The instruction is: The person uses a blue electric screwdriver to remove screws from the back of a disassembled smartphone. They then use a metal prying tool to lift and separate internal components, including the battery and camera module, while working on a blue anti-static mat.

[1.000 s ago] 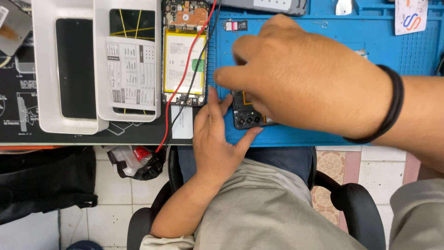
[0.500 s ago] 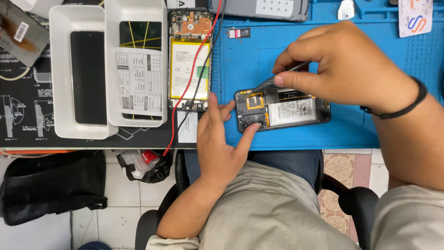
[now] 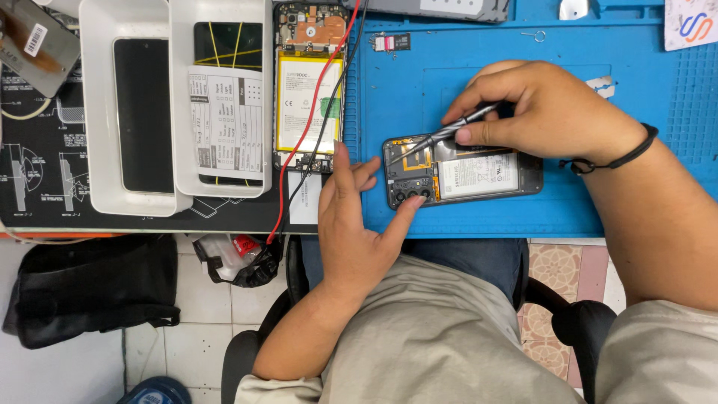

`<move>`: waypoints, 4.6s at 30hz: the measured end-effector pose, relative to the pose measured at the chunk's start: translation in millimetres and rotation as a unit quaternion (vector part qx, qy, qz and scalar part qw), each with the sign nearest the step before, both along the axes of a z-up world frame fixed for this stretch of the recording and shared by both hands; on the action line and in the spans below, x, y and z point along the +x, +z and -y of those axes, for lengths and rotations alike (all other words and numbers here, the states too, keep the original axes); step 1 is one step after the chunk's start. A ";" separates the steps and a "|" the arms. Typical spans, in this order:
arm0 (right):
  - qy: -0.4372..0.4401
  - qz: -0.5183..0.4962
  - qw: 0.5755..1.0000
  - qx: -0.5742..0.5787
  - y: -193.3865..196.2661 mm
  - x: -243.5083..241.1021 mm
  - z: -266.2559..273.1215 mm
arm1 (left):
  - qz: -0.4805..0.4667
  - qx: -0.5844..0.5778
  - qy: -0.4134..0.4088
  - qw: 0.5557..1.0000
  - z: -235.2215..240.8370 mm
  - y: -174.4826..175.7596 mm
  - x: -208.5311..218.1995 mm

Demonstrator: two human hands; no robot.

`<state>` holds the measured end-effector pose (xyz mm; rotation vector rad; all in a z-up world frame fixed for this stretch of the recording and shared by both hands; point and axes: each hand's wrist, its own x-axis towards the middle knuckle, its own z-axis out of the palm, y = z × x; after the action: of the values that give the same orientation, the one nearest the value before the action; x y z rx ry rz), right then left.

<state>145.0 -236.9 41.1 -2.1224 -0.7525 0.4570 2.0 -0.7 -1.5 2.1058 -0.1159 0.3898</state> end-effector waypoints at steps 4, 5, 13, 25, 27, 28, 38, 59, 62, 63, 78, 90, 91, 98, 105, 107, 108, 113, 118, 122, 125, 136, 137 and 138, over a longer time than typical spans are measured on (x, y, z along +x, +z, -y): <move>-0.038 0.000 0.999 -0.004 -3.8 -2.1 -1.6 | 0.004 0.005 0.000 1.000 -0.7 -0.5 -0.2; -0.029 0.006 1.000 -0.009 -4.7 -2.1 -0.9 | 0.005 0.005 0.000 1.000 -0.7 -0.5 -0.2; -0.047 0.013 0.999 -0.016 -7.9 -2.4 3.3 | 0.015 0.027 -0.005 1.000 1.0 -0.4 0.6; 0.017 0.262 0.959 -0.103 72.5 -19.6 -16.8 | 0.002 0.038 -0.009 0.999 1.1 2.1 -1.8; 0.023 0.268 0.958 -0.102 76.0 -23.1 -27.6 | 0.008 0.041 -0.010 0.999 1.5 1.7 -2.1; 0.028 0.295 0.948 -0.113 77.9 -24.0 -32.0 | 0.012 0.048 -0.009 0.999 1.3 1.5 -1.8; 0.050 0.373 0.916 -0.135 89.3 -25.3 -49.8 | 0.004 0.037 -0.018 0.999 -0.2 0.8 -2.5; 0.152 0.469 0.838 -0.236 98.4 -25.6 -86.2 | 0.017 0.054 -0.012 0.998 -0.1 1.8 -0.7; 0.162 0.358 0.824 -0.409 101.7 -22.0 -100.2 | -0.001 0.047 -0.010 0.999 0.0 1.6 -0.9; 0.159 0.299 0.811 -0.477 103.4 -20.8 -103.5 | 0.005 0.052 -0.009 0.999 -0.1 1.8 -0.6; 0.141 0.373 0.825 -0.402 112.6 -15.3 -100.2 | 0.002 0.066 -0.010 0.998 -0.6 4.3 -0.2; 0.167 0.406 0.859 -0.264 100.8 -14.0 -87.8 | 0.005 0.065 -0.010 0.998 -0.2 3.3 0.3; 0.148 0.388 0.861 -0.295 100.4 -13.9 -87.9 | 0.004 0.064 -0.010 0.998 -0.2 3.1 0.2; 0.130 0.426 0.866 -0.227 104.2 -19.8 -88.3 | 0.011 0.065 -0.011 0.998 -0.2 0.8 -0.1; 0.127 0.435 0.875 -0.168 103.5 -18.5 -85.3 | 0.015 0.048 -0.006 0.999 4.6 2.5 5.0; 0.116 0.410 0.870 -0.249 102.6 -16.4 -86.7 | 0.035 0.077 -0.001 0.996 2.3 5.5 3.8; 0.107 0.392 0.866 -0.292 101.3 -18.5 -85.1 | 0.033 0.070 -0.001 0.997 2.2 4.3 2.2; 0.110 0.425 0.886 -0.146 104.4 -26.2 -85.8 | 0.027 0.058 0.000 0.998 2.5 2.3 1.9; 0.136 0.399 0.886 -0.195 101.2 -23.3 -84.7 | 0.027 0.061 -0.004 0.998 2.6 5.6 3.8; 0.127 0.392 0.884 -0.220 95.4 -22.3 -80.3 | 0.041 0.073 -0.010 0.996 1.9 2.8 3.8; 0.129 0.378 0.901 -0.169 97.8 -12.1 -72.8 | 0.024 0.059 -0.004 0.998 2.1 1.2 1.1; 0.000 0.241 0.966 -0.093 56.3 -11.8 -22.9 | -0.010 0.063 -0.025 0.998 -1.1 2.8 1.2; -0.004 0.233 0.968 -0.092 53.5 -11.7 -21.4 | -0.013 0.057 -0.027 0.998 -1.1 3.3 1.1; -0.006 0.225 0.970 -0.091 51.5 -11.1 -21.5 | -0.010 0.062 -0.026 0.998 -1.6 3.5 0.6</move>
<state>133.9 -215.5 92.7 -2.4365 -0.9787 0.0307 2.6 0.9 2.0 2.2229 -0.1874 0.3364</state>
